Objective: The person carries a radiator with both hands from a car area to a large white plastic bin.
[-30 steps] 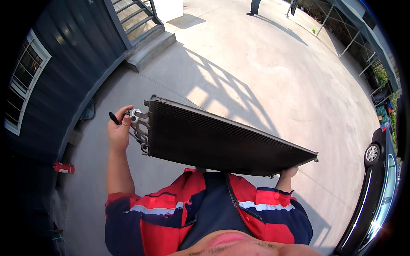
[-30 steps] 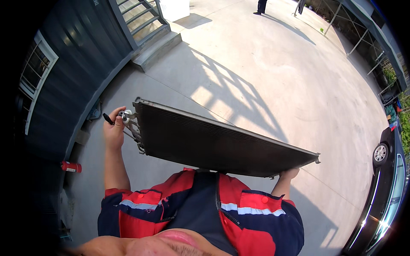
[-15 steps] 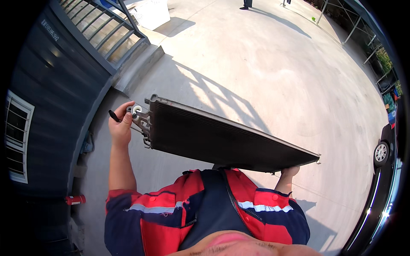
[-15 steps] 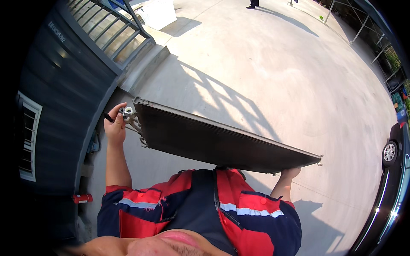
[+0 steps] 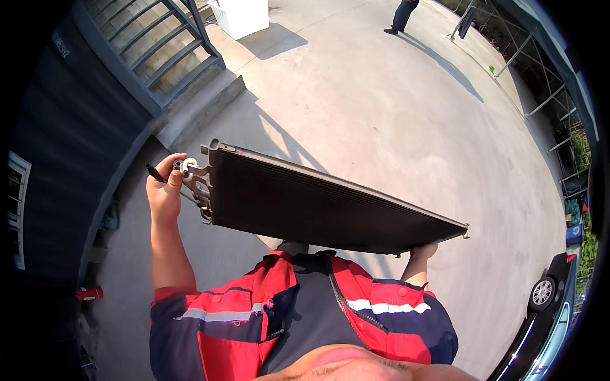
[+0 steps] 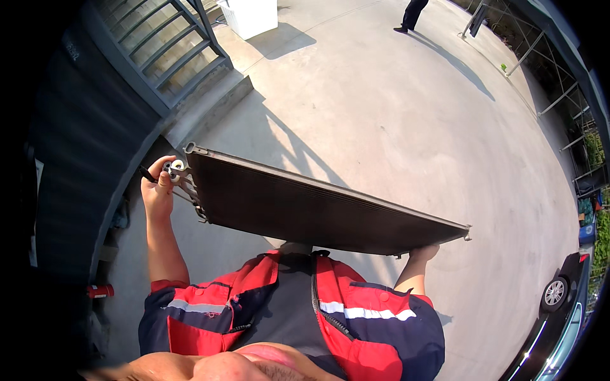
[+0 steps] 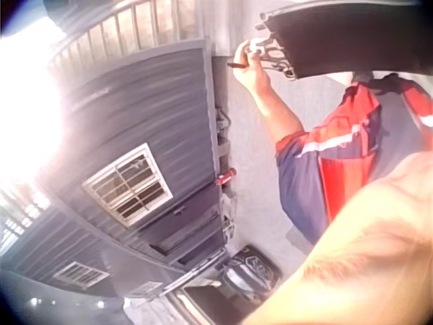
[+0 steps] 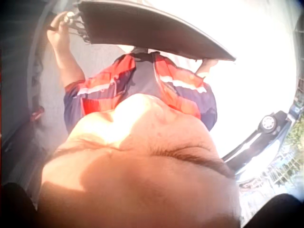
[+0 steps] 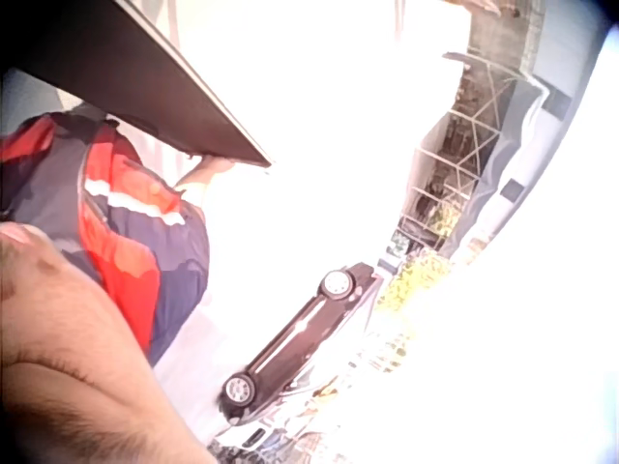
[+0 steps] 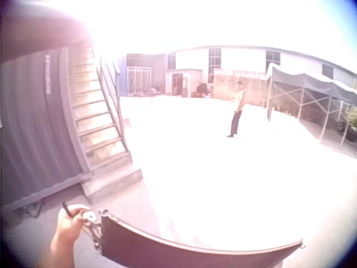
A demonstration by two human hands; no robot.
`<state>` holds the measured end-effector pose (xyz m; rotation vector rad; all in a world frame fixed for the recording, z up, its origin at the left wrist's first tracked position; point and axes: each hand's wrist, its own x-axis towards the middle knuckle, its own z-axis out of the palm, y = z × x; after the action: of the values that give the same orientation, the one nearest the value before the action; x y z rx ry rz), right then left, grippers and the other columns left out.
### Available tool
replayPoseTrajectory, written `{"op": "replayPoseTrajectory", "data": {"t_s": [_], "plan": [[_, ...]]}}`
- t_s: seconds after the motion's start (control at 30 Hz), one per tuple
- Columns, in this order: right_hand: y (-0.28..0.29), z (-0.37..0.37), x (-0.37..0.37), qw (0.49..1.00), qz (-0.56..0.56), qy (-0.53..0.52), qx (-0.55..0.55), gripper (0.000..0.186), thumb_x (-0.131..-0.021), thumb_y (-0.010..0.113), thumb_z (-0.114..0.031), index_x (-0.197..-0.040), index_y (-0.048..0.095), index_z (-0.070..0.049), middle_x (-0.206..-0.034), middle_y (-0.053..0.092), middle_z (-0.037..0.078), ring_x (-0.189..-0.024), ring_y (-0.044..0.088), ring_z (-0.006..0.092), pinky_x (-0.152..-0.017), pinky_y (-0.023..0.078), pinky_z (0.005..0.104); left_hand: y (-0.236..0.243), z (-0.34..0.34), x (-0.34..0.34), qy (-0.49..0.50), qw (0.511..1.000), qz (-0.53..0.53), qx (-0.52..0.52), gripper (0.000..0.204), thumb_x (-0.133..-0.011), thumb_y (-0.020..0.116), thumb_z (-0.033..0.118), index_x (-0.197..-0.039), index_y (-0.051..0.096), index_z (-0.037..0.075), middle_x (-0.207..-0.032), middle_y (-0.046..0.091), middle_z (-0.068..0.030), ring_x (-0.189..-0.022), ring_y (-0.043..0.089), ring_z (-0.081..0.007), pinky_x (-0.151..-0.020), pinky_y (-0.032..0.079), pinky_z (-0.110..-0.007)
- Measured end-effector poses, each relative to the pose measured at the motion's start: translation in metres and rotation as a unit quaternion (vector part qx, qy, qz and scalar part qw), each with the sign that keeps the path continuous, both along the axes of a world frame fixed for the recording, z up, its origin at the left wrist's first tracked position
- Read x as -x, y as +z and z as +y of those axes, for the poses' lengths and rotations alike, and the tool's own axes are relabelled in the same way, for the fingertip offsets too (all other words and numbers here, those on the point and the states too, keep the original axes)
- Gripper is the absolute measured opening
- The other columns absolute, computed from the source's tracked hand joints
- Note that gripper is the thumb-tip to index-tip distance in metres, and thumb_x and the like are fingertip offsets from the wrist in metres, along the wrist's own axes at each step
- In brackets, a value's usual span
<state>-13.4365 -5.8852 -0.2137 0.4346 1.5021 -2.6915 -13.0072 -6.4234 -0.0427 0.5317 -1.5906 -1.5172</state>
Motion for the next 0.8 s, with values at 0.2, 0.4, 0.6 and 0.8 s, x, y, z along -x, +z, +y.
{"op": "replayPoseTrajectory", "data": {"t_s": [0.2, 0.4, 0.6, 0.8], "plan": [[-0.025, -0.069, 0.119, 0.996, -0.02, -0.057, -0.071, 0.04, -0.095, 0.045, -0.028, -0.118, 0.055, 0.003, -0.113, 0.06, 0.016, -0.101, 0.061, 0.0307, -0.089, 0.053, 0.044, -0.018, -0.094, 0.145, -0.034, 0.999, -0.002, 0.011, 0.062, -0.08, 0.074, 0.044, -0.113, 0.059, -0.006, -0.087, 0.063, -0.0019, -0.077, 0.056, -0.0081, -0.067, 0.044, -0.022], [-0.047, -0.147, 0.229, 0.995, -0.014, -0.091, -0.032, 0.041, -0.096, 0.042, -0.03, -0.117, 0.055, 0.003, -0.113, 0.061, 0.016, -0.1, 0.061, 0.0325, -0.087, 0.054, 0.0454, -0.049, -0.186, 0.312, -0.062, 0.998, -0.014, 0.026, 0.067, -0.078, 0.073, 0.052, -0.111, 0.061, -0.004, -0.085, 0.06, 0.0012, -0.075, 0.053, -0.0064, -0.066, 0.04, -0.02], [-0.031, -0.207, 0.34, 0.997, -0.019, -0.079, -0.008, 0.042, -0.096, 0.041, -0.029, -0.119, 0.055, 0.004, -0.113, 0.061, 0.017, -0.099, 0.061, 0.0327, -0.087, 0.054, 0.0458, 0.0, -0.254, 0.413, -0.046, 0.996, -0.074, 0.015, 0.063, -0.081, 0.071, 0.049, -0.114, 0.06, -0.004, -0.088, 0.06, 0.001, -0.077, 0.05, -0.0058, -0.067, 0.038, -0.02], [0.043, -0.366, 0.435, 0.998, -0.009, -0.054, 0.003, 0.04, -0.097, 0.04, -0.029, -0.117, 0.055, 0.002, -0.112, 0.06, 0.016, -0.099, 0.061, 0.033, -0.086, 0.054, 0.0453, 0.054, -0.368, 0.463, -0.006, 0.998, -0.04, 0.038, 0.069, -0.078, 0.072, 0.053, -0.115, 0.059, -0.004, -0.091, 0.061, -0.0005, -0.082, 0.054, -0.007, -0.072, 0.042, -0.02]]}}
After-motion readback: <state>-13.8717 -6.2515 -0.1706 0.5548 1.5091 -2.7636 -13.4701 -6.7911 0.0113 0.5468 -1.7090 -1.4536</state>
